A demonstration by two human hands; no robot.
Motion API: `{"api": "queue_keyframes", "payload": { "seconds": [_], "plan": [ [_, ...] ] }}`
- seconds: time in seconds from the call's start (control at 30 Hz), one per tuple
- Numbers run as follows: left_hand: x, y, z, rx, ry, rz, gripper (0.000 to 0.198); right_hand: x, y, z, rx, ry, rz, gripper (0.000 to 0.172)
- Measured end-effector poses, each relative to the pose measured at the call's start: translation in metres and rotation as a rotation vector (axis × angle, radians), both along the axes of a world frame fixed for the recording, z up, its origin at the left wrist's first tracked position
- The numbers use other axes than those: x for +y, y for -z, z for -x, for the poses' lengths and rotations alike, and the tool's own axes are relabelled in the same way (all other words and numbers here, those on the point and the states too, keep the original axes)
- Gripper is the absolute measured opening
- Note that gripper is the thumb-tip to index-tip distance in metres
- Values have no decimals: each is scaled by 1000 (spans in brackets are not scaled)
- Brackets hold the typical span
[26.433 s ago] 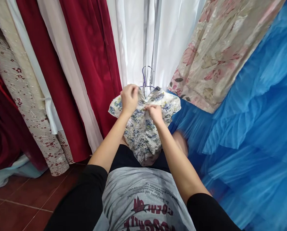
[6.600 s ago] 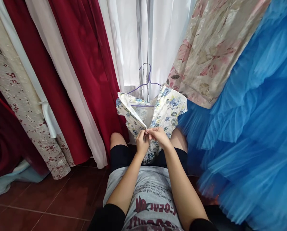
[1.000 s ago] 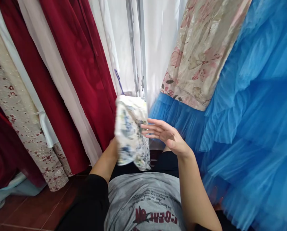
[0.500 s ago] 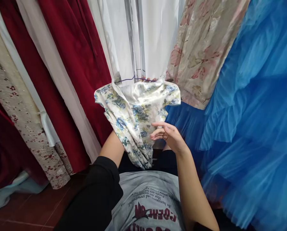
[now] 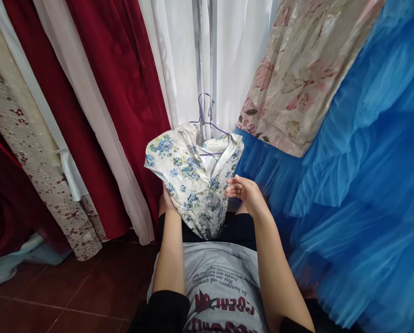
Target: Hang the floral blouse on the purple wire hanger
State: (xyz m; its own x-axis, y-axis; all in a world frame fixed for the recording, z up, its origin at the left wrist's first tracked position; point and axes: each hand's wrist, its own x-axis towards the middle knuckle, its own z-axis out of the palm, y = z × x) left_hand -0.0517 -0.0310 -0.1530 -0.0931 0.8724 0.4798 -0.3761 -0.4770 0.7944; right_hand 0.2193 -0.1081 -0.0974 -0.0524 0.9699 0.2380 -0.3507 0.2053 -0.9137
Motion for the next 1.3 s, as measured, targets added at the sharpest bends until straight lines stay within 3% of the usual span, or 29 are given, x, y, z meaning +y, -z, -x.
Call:
{"api": "queue_keyframes", "payload": {
  "seconds": [0.17, 0.23, 0.33, 0.47, 0.53, 0.7, 0.77, 0.93, 1.0, 1.07, 1.1, 1.2, 1.3],
  "plan": [
    [-1, -26, 0, -29, 152, 302, 64, 19, 22, 28, -315, 75, 79, 42],
    [-8, -32, -9, -12, 165, 348, 66, 29, 31, 45, -337, 97, 116, 42],
    [-17, -32, -19, 7, 238, 370, 63, 40, 36, 62, -212, 133, 84, 40],
    [-10, -22, -16, 36, 263, 368, 59, 41, 31, 57, -120, 126, 37, 34],
    [2, -18, -11, 20, 103, 303, 58, 36, 28, 48, -90, 132, 42, 29],
    [17, -12, -14, -47, -691, -18, 49, 29, 24, 41, -94, 98, 72, 26],
    [7, -10, -23, 78, -789, -117, 43, 28, 23, 46, -109, 73, 81, 26],
    [-29, -1, -54, 622, -470, -264, 37, 26, 20, 56, -153, 64, 66, 26],
    [-35, 2, -66, 705, -419, -269, 28, 24, 20, 58, -193, 72, 47, 25],
    [-36, 5, -75, 686, -391, -257, 6, 23, 18, 59, -213, 61, 24, 28],
    [-35, 6, -78, 659, -373, -245, 6, 24, 15, 60, -198, 58, 13, 30],
    [-32, 5, -81, 641, -300, -226, 14, 39, -9, 66, -50, 102, -8, 28],
    [-30, -3, -76, 747, -237, -262, 13, 71, -56, 74, 73, 178, -15, 17]
  ]
}}
